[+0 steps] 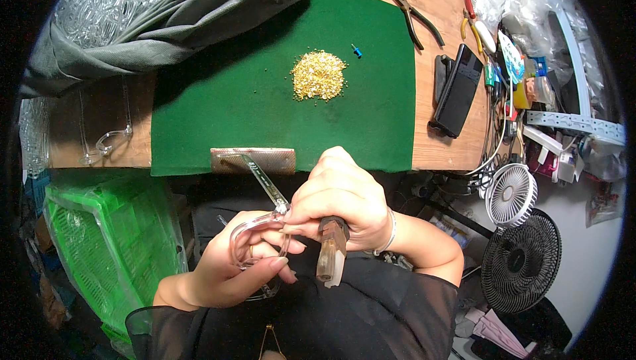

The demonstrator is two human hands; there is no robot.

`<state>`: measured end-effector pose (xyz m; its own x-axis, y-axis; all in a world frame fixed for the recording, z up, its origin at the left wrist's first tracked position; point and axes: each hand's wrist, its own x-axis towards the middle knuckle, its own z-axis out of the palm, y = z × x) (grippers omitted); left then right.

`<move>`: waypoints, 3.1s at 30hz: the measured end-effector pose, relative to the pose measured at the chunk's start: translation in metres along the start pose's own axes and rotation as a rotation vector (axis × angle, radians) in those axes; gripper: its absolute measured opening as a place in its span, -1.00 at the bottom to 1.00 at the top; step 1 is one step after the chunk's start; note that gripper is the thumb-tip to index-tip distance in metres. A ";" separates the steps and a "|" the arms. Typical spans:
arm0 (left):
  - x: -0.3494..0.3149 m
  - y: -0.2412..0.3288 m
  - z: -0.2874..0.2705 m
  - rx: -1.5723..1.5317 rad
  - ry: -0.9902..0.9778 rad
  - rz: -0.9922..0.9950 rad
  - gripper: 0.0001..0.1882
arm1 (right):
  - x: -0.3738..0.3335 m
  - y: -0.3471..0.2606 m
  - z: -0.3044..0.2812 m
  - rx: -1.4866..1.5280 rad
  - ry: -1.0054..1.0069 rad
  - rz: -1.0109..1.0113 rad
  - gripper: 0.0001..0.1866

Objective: The person assembles a pair of clear eyeglasses by hand, using pliers to bend and attach the temple arms to the frame. They repeatedly adjust the arms and inspect the fit throughout the process.

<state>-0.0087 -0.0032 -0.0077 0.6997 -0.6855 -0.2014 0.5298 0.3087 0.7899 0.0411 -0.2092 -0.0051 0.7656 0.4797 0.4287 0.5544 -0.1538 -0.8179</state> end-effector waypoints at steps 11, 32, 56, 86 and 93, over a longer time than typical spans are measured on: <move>-0.002 0.004 0.000 0.036 0.003 -0.044 -0.52 | 0.002 0.001 -0.003 0.074 -0.056 0.028 -0.82; -0.003 0.011 -0.003 0.011 0.034 -0.104 -0.60 | -0.008 -0.004 -0.011 -0.025 -0.059 0.072 -0.74; -0.007 0.004 -0.004 0.333 0.097 -0.033 -0.66 | -0.009 -0.012 -0.006 -0.365 -0.384 0.231 -0.71; -0.007 0.000 -0.003 0.284 0.098 0.032 -0.65 | -0.008 -0.015 -0.005 -0.420 -0.359 0.238 -0.74; -0.004 0.002 -0.004 0.062 0.180 -0.061 -0.53 | -0.007 -0.005 -0.015 -0.381 -0.432 0.378 -0.75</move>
<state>-0.0090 0.0026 -0.0075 0.7446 -0.5711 -0.3456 0.5472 0.2256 0.8060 0.0382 -0.2250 0.0014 0.7742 0.6223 -0.1155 0.4116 -0.6337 -0.6551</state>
